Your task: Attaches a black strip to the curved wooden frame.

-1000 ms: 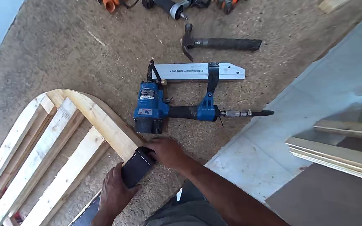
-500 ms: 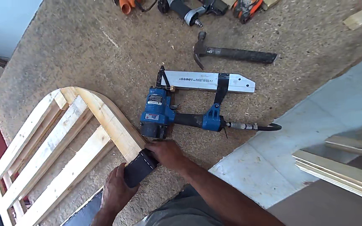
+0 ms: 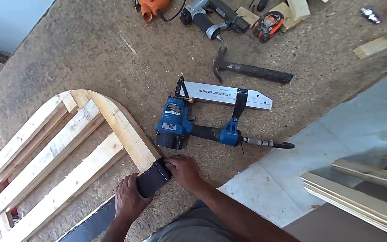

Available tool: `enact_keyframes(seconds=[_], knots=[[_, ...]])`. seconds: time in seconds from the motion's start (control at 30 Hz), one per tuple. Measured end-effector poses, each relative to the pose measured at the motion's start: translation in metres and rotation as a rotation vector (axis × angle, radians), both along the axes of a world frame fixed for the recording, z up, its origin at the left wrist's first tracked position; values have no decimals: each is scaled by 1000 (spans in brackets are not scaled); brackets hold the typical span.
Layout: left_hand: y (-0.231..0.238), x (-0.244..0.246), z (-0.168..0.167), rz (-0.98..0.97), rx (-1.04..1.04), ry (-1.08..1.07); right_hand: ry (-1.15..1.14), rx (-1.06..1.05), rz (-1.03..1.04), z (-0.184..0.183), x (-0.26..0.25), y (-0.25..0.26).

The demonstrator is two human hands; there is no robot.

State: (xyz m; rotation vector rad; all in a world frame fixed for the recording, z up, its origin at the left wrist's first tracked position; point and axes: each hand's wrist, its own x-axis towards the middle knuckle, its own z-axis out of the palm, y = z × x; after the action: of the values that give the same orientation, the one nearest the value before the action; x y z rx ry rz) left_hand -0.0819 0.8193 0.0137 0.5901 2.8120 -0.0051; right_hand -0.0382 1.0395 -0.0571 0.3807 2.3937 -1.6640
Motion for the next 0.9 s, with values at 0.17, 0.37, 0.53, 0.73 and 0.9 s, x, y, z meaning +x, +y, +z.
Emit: enact_keyframes(seconds=[0.17, 0.37, 0.53, 0.73, 0.9], knots=[[-3, 0, 0, 13, 11, -9, -5, -140, -94, 24, 4, -13], [-2, -1, 1, 29, 1, -28, 31, -8, -81, 31, 7, -26], [5, 0, 3, 30, 11, -16, 38, 8, -55, 38, 6, -25], [2, 2, 1, 38, 20, -18, -90, 29, -5, 55, -1, -34], [-1, 4, 5, 46, 68, -95, 3, 18, -57, 55, 7, -36]])
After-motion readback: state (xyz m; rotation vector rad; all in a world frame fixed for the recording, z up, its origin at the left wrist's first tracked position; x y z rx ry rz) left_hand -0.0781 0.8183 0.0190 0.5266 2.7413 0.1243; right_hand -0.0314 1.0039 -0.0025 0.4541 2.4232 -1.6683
